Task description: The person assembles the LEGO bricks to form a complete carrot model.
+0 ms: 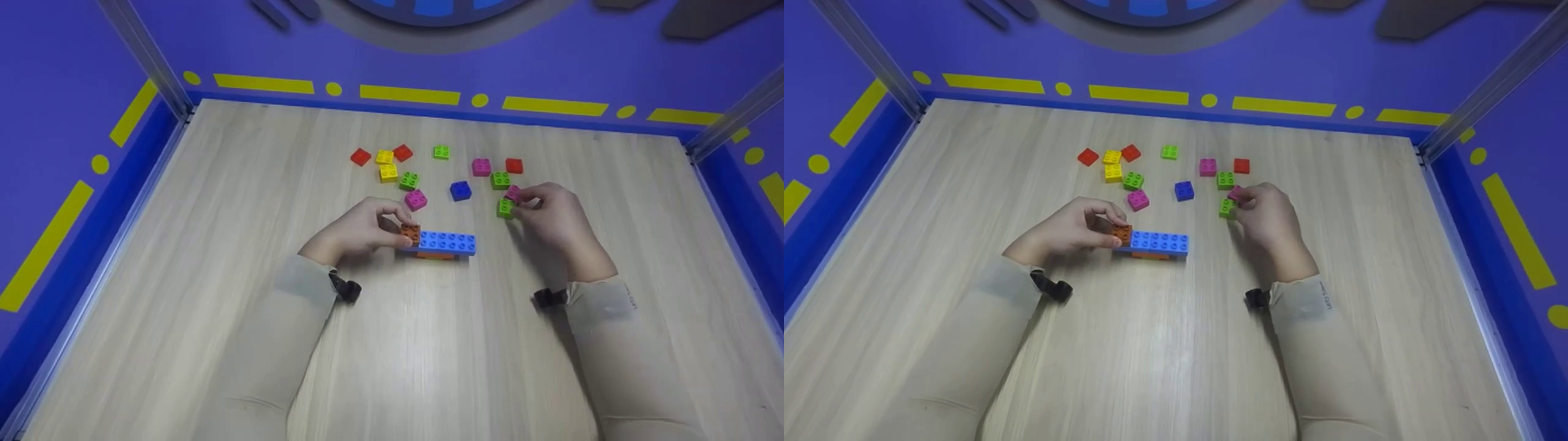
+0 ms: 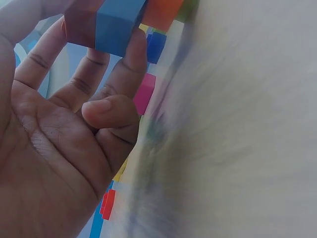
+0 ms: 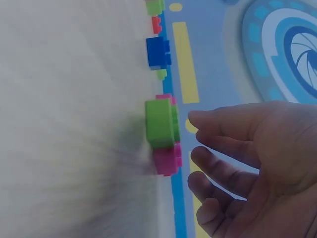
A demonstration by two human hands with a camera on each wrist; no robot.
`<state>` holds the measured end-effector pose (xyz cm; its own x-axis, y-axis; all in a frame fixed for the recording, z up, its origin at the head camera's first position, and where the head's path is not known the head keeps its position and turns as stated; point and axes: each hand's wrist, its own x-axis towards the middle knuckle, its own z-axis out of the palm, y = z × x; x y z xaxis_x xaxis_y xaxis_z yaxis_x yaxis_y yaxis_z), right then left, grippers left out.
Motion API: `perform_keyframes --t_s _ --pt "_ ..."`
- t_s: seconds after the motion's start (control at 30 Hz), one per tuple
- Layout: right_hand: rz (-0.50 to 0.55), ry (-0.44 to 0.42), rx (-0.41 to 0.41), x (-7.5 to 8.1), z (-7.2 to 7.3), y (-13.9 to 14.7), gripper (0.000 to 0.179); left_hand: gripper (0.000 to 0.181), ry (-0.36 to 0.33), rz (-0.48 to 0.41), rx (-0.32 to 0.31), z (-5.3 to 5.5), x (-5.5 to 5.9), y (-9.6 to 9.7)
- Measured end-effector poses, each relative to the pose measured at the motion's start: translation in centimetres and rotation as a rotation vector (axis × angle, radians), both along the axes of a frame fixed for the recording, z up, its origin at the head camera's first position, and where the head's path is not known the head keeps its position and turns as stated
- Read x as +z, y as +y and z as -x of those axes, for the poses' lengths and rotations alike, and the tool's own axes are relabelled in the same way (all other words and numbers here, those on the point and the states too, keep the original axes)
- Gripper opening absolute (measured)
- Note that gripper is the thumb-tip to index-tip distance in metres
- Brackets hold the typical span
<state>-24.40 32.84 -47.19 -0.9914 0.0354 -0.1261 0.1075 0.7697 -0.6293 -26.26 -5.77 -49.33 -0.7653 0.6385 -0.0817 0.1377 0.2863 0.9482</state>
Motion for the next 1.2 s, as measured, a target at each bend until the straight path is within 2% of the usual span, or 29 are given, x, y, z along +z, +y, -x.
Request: perform_keyframes --t_s 0.13,0.5,0.87,1.07,1.2 --pt "0.004 -0.043 0.001 -0.3 0.2 0.0 0.044 0.020 0.004 -0.001 -0.002 0.0 0.0 0.0" --pt "-0.019 -0.061 0.007 -0.9 0.4 -0.3 0.039 0.021 -0.005 -0.011 -0.002 0.0 0.0 0.0" --pt "0.003 -0.139 0.003 -0.2 0.2 -0.5 0.038 0.019 -0.020 -0.004 -0.003 0.1 0.0 0.0" --pt "0.038 -0.119 0.051 0.4 -0.1 -0.8 0.041 0.019 -0.027 0.000 -0.001 0.0 0.0 0.0" --pt "0.063 -0.087 0.131 0.9 -0.4 -1.3 0.042 0.020 -0.032 0.001 -0.001 0.1 0.0 0.0"
